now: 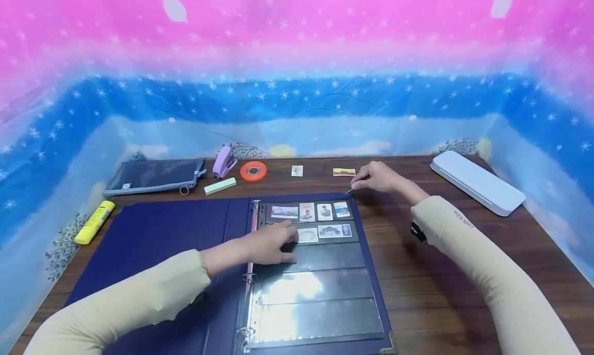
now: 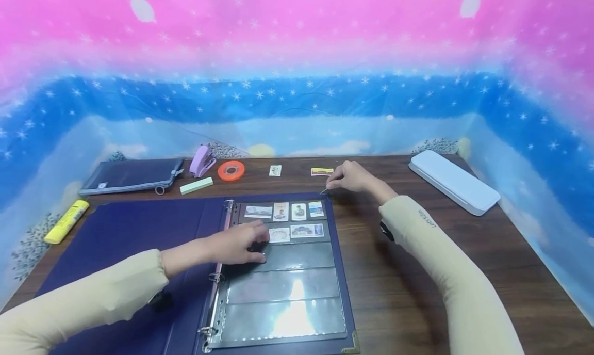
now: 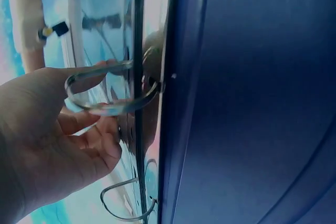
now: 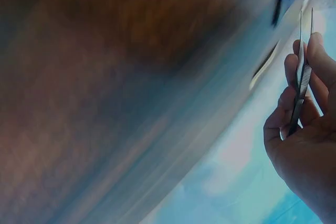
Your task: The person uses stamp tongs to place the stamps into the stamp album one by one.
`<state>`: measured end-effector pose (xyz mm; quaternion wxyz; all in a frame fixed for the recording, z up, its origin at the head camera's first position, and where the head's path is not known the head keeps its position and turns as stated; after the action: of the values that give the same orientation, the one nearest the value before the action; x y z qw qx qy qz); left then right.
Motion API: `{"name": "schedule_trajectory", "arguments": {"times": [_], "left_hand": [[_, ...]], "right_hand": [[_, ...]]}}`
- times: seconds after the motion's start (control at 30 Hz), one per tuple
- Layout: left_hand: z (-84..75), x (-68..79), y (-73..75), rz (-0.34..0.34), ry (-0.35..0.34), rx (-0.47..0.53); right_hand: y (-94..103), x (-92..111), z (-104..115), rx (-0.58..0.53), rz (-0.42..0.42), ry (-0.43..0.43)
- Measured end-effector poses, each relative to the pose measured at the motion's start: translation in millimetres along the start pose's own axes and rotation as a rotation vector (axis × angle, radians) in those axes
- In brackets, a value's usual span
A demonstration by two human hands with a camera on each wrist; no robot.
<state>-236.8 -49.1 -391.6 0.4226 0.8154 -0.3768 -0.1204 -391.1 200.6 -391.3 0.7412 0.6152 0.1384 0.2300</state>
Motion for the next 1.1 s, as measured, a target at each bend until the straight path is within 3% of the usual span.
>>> {"name": "schedule_trajectory", "arguments": {"times": [0.17, 0.4, 0.67, 0.9, 1.1], "left_hand": [[-3.5, 4.3, -4.6, -0.023, -0.021, -0.014], [-3.8, 10.2, -8.0, -0.037, -0.065, -0.009], [-6.7, 7.8, -9.0, -0.054, -0.074, -0.002], [-8.9, 3.9, -7.8, -0.047, -0.060, -0.078], [-8.7, 0.6, -6.1, 0.000, -0.035, -0.040]], "right_hand": [[5.6, -12.0, -22.9, 0.020, -0.008, -0.090], [5.2, -23.0, -45.1, -0.042, -0.049, -0.237], [1.6, -33.2, -55.6, -0.057, -0.054, -0.336], [5.9, -34.2, -52.6, -0.057, 0.007, -0.350], [5.0, -35.5, -52.0, -0.062, 0.040, -0.322]]}}
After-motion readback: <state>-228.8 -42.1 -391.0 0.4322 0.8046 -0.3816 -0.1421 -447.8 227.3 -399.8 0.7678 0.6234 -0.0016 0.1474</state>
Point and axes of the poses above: each hand's wrist, its own x-axis away from the middle knuckle, its own y-axis out of the back of the hand, z = x × y, the point moved 5 cm from there along -x, towards the middle knuckle, and after that the axes turned 14 degrees about x, right-handed, at the moved point
